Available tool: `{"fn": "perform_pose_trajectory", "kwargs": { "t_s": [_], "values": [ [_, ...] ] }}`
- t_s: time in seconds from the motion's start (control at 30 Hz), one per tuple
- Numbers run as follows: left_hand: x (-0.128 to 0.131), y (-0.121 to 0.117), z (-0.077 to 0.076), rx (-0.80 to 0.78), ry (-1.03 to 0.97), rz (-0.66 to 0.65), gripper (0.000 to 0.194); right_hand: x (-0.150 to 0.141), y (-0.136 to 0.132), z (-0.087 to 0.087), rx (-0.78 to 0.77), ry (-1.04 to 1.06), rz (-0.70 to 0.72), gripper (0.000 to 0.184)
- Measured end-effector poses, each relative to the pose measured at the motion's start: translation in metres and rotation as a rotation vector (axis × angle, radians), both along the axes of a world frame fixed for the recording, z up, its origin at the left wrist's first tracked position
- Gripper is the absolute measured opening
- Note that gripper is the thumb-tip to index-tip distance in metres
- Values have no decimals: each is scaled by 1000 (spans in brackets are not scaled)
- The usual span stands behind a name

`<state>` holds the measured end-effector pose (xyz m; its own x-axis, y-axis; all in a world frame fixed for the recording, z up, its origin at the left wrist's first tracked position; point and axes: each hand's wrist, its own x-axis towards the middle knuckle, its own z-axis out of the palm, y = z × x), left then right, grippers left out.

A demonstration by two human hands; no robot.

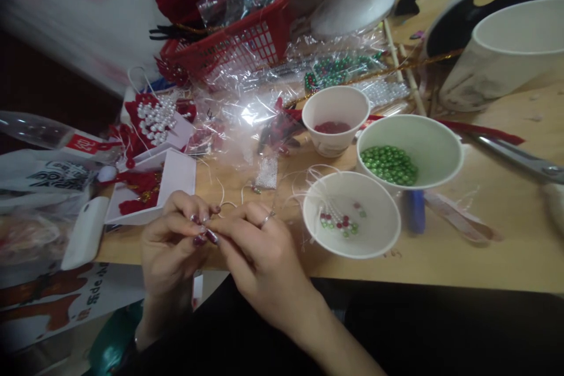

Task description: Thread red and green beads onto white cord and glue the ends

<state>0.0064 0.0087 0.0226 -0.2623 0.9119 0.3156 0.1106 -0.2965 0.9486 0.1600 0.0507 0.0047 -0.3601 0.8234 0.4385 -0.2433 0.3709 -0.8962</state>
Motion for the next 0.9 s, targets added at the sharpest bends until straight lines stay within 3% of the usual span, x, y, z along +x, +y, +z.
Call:
{"fn": "perform_pose_trajectory", "kwargs": {
  "t_s": [0.2, 0.43, 0.67, 0.9],
  "values": [
    [1, 0, -3, -21, 2, 58, 4, -1, 0, 2, 11, -13, 5, 27],
    [1, -4, -3, -78, 21, 58, 5, -2, 0, -1, 77, -51, -101, 27],
    [9, -7, -8, -133, -91, 56, 12, -1, -1, -1, 90, -90, -101, 27],
    [8, -3, 8, -202, -22, -26, 24, 3, -2, 0, 164, -130, -103, 34]
  ]
}}
